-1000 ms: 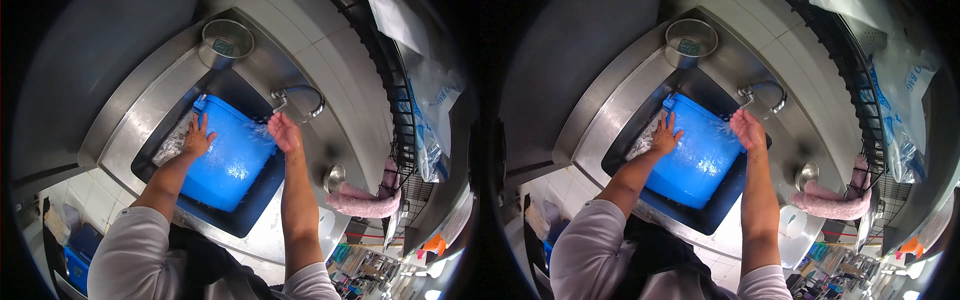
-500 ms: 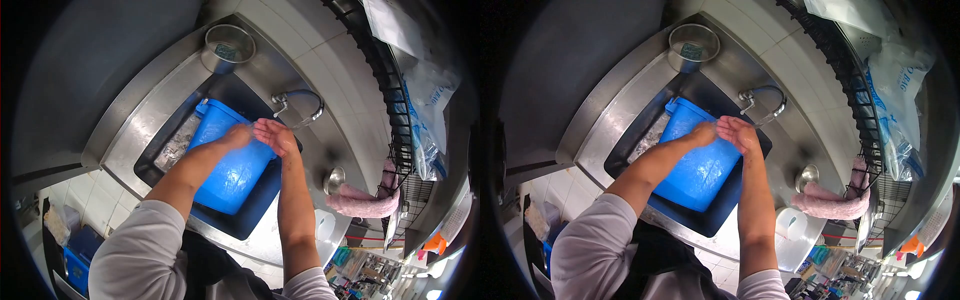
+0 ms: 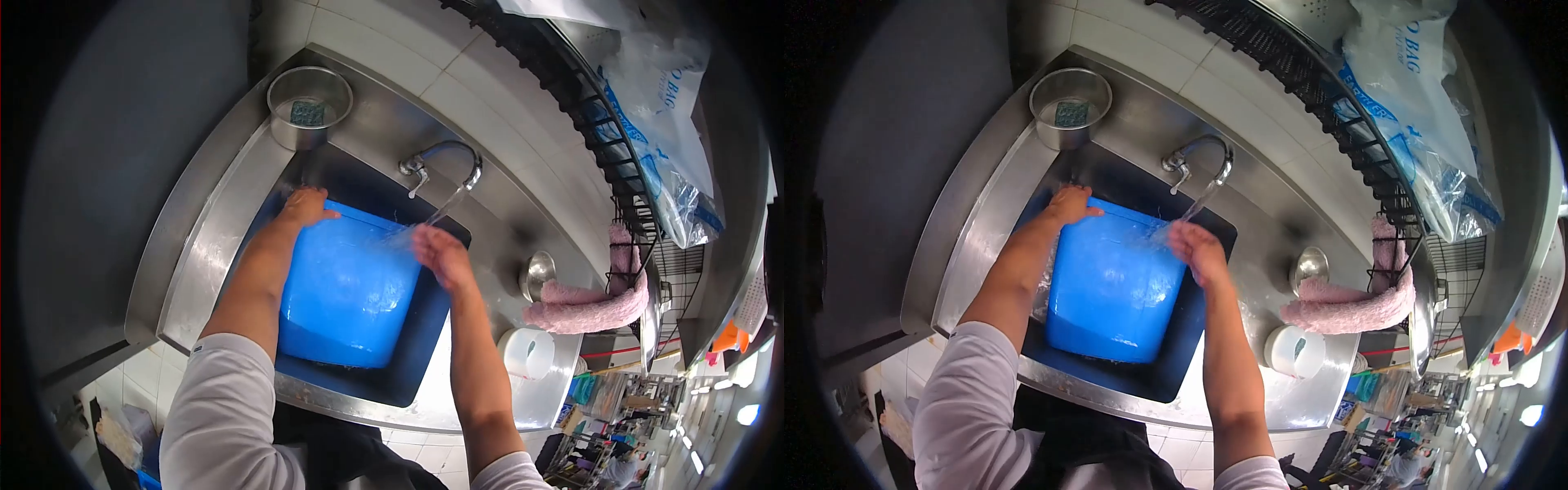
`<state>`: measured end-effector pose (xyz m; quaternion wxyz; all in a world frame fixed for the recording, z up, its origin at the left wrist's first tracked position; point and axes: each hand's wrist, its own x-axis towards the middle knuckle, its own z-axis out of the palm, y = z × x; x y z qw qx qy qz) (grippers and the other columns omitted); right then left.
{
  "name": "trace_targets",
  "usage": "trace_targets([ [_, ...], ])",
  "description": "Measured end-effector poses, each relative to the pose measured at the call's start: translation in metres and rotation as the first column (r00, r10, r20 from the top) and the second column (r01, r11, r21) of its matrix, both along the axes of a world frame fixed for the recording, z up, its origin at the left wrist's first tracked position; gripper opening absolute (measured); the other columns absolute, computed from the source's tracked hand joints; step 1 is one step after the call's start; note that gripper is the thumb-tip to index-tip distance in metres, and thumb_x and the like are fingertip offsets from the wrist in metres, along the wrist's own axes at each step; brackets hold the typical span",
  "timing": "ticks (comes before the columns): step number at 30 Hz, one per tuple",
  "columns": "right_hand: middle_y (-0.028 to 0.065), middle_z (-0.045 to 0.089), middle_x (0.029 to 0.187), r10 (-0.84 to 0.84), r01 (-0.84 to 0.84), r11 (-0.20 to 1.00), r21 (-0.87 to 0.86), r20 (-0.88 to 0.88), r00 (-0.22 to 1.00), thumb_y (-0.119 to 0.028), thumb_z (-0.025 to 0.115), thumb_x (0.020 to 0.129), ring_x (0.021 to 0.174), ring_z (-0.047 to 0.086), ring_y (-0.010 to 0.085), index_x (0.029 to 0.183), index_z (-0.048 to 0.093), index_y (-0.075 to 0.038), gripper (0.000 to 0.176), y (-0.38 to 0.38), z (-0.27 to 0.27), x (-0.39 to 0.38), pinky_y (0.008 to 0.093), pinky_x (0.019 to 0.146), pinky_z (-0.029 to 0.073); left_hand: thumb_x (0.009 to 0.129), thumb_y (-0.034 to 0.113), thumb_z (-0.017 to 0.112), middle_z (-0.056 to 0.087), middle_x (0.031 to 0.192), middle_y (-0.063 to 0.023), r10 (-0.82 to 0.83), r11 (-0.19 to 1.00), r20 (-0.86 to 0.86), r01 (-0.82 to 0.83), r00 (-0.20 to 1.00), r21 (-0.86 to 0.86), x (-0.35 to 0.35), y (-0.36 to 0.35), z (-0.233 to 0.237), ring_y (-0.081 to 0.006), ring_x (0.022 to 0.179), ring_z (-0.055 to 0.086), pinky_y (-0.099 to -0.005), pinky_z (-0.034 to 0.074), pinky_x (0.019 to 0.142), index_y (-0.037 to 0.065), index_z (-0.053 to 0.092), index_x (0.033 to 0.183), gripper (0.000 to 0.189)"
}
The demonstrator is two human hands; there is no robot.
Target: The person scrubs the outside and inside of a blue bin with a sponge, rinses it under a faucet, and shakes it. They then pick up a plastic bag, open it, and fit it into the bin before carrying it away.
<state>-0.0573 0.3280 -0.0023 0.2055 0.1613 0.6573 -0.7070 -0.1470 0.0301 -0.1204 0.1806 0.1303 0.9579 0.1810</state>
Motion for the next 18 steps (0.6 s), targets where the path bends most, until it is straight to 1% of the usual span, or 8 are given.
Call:
trace_targets([
  [1,0.0076,0.063,0.105,0.016,-0.018,0.997,0.080,0.022,1.000,-0.025,0.052,0.094,0.090,0.061,0.0179,0.115,0.058,-0.004,0.030,0.004,-0.005,0.012,0.0316,0.079,0.049,0.080,0.055,0.060,0.056,0.118,-0.0248,-0.009,1.000,-0.006,0.009,1.000,-0.004,-0.002,0.002,0.006,-0.0371,0.112,0.053,-0.0433,0.040,0.098,-0.002,0.055,0.117,0.067],
  [4,0.0051,0.064,0.103,-0.011,0.001,0.998,0.069,0.154,0.988,-0.029,0.055,0.093,0.088,0.061,0.0156,0.113,0.060,-0.007,0.030,0.010,-0.021,0.050,0.0304,0.078,0.048,0.079,0.058,0.060,0.063,0.104,-0.0232,-0.126,0.992,-0.053,0.127,0.991,0.013,-0.002,0.010,0.030,-0.0372,0.100,0.060,-0.0427,0.046,0.090,-0.002,0.058,0.111,0.067],
  [6,0.0053,0.064,0.102,-0.014,-0.003,0.995,0.103,0.169,0.986,-0.029,0.055,0.093,0.088,0.061,0.0154,0.113,0.061,-0.007,0.030,0.011,-0.034,0.072,0.0304,0.078,0.047,0.079,0.058,0.060,0.066,0.092,-0.0210,-0.272,0.961,-0.124,0.264,0.954,-0.079,-0.006,0.022,0.058,-0.0367,0.091,0.063,-0.0436,0.049,0.084,-0.001,0.063,0.104,0.064],
  [11,0.0055,0.065,0.100,0.048,-0.080,0.966,0.245,0.133,0.990,-0.030,0.058,0.092,0.089,0.060,0.0171,0.112,0.061,-0.005,0.032,-0.003,-0.039,0.108,0.0319,0.081,0.047,0.078,0.054,0.063,0.068,0.091,-0.0177,-0.414,0.895,-0.074,0.391,0.907,-0.217,-0.002,0.082,0.134,-0.0338,0.090,0.065,-0.0435,0.052,0.079,0.001,0.067,0.101,0.058],
  [14,0.0088,0.062,0.111,0.159,-0.161,0.934,0.320,0.034,0.987,-0.028,0.059,0.091,0.100,0.058,0.0213,0.121,0.056,-0.002,0.040,-0.024,-0.025,0.117,0.0332,0.088,0.045,0.077,0.043,0.070,0.067,0.102,-0.0140,-0.348,0.900,-0.066,0.314,0.935,-0.303,0.006,0.136,0.155,-0.0307,0.096,0.065,-0.0427,0.053,0.080,0.004,0.068,0.104,0.048],
  [16,0.0166,0.053,0.126,0.091,-0.001,0.905,0.425,-0.193,0.977,-0.031,0.064,0.086,0.117,0.051,0.0302,0.134,0.043,-0.002,0.059,-0.043,-0.016,0.121,0.0392,0.098,0.040,0.077,0.036,0.070,0.065,0.109,-0.0127,-0.234,0.919,0.009,0.224,0.972,-0.326,0.012,0.173,0.167,-0.0299,0.101,0.063,-0.0437,0.052,0.082,0.005,0.068,0.105,0.041],
  [17,0.0166,0.053,0.126,0.077,0.015,0.908,0.418,-0.202,0.976,-0.031,0.064,0.086,0.117,0.051,0.0302,0.134,0.043,-0.002,0.059,-0.049,-0.010,0.120,0.0392,0.098,0.040,0.077,0.036,0.070,0.065,0.109,-0.0127,-0.247,0.913,0.002,0.234,0.969,-0.335,0.011,0.197,0.166,-0.0299,0.101,0.063,-0.0437,0.052,0.082,0.005,0.068,0.105,0.041],
  [18,0.0237,0.041,0.134,0.150,0.044,0.835,0.549,-0.304,0.941,-0.036,0.066,0.083,0.123,0.042,0.0373,0.138,0.036,-0.004,0.071,-0.061,0.000,0.118,0.0435,0.101,0.036,0.077,0.037,0.070,0.065,0.110,-0.0127,-0.371,0.829,0.039,0.350,0.928,-0.436,0.009,0.219,0.153,-0.0298,0.101,0.063,-0.0428,0.052,0.082,0.005,0.068,0.106,0.042],
])
